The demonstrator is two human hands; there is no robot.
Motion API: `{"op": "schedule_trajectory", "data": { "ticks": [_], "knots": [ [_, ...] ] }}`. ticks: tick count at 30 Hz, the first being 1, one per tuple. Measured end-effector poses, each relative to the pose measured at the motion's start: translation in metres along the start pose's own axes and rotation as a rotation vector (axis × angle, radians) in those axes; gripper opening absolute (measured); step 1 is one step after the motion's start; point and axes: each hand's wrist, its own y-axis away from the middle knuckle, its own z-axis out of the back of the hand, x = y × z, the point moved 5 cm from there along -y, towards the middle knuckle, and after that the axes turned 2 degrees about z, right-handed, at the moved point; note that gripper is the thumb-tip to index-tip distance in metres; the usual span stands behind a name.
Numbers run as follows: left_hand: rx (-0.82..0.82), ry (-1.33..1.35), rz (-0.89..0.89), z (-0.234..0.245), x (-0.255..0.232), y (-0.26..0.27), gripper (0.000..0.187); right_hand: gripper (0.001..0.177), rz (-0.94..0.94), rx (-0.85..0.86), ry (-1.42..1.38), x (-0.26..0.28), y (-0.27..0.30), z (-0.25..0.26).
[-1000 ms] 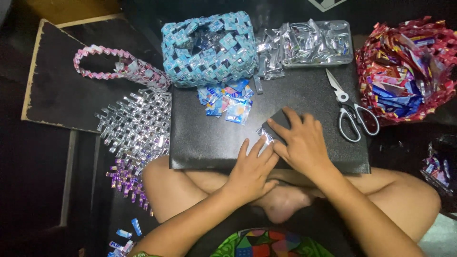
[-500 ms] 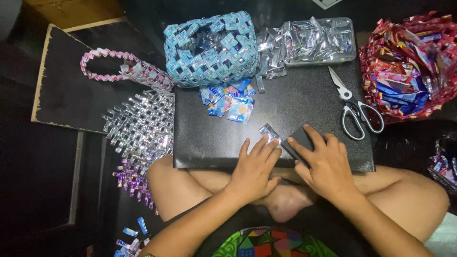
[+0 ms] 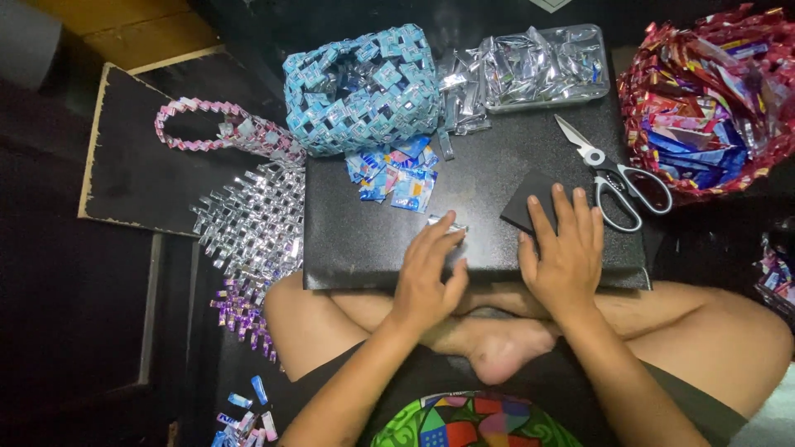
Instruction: The person folds small plastic wrappers by hand, using a small black block to press the creases flat, and then trims the edges of a folded piece using scissors.
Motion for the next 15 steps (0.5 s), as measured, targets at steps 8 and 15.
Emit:
{"op": "schedule_trajectory", "data": {
  "ticks": [8,15],
  "knots": [
    [0.123,-0.194,-0.019,0.001,0.044,-0.014,0.041,0.048,0.0,-0.056,0.014,-0.001,0.002,-0.001],
    [0.144,-0.157,0.014,0.005,0.039,-0.005,0.034,0.039,0.055,-0.095,-0.032,0.004,0.0,0.007]
  ]
}}
